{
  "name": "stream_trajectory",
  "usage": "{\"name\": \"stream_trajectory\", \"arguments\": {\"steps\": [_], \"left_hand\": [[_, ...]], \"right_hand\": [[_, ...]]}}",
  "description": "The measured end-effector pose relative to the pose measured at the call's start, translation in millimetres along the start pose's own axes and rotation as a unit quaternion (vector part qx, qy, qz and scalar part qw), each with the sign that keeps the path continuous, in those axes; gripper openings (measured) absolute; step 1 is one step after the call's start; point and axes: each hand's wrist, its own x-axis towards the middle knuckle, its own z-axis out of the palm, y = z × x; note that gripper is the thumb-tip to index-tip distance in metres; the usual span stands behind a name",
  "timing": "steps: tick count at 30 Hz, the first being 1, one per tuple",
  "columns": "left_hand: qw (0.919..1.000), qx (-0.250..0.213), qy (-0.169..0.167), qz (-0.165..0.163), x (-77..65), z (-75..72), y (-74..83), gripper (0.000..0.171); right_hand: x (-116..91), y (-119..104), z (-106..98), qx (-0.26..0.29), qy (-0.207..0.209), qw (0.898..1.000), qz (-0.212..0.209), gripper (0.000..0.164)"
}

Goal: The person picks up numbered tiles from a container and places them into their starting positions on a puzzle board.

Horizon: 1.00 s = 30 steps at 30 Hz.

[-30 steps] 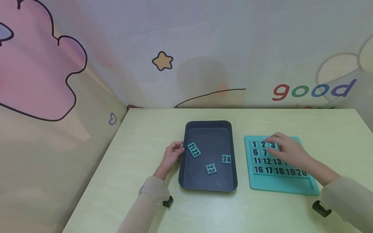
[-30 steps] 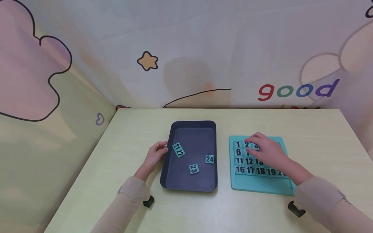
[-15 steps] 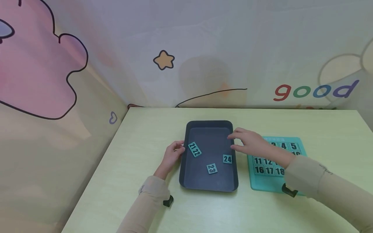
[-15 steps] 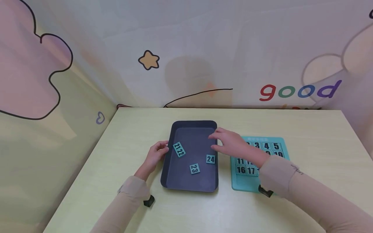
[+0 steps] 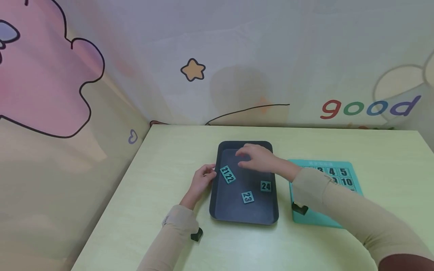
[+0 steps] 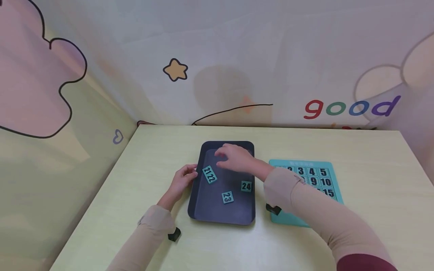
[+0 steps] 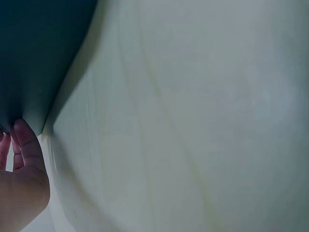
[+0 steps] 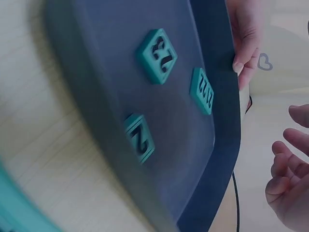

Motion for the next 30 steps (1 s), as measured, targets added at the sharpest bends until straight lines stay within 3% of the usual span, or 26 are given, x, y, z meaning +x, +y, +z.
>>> {"name": "stream_trajectory", "arguments": {"steps": [5,12,22,30], "left_hand": [[1.0000,-0.006,0.002,-0.001,-0.7,-0.4,0.1,0.030],[0.9996,-0.019,-0.004,0.022,-0.8,-0.5,-1.8,0.032],[0.9993,-0.028,-0.005,0.025,-1.1,-0.9,-1.1,0.032],[0.9993,-0.032,-0.010,0.016,-0.8,-1.6,0.1,0.033]], "right_hand": [[19.6,-2.8,14.7,0.039,-0.013,0.998,0.049,0.038],[39.7,-1.6,41.0,0.064,-0.025,0.992,0.109,0.046],[54.7,1.2,71.9,0.034,-0.035,0.981,0.187,0.050],[56.9,-3.1,89.2,-0.019,-0.023,0.976,0.218,0.045]]}}
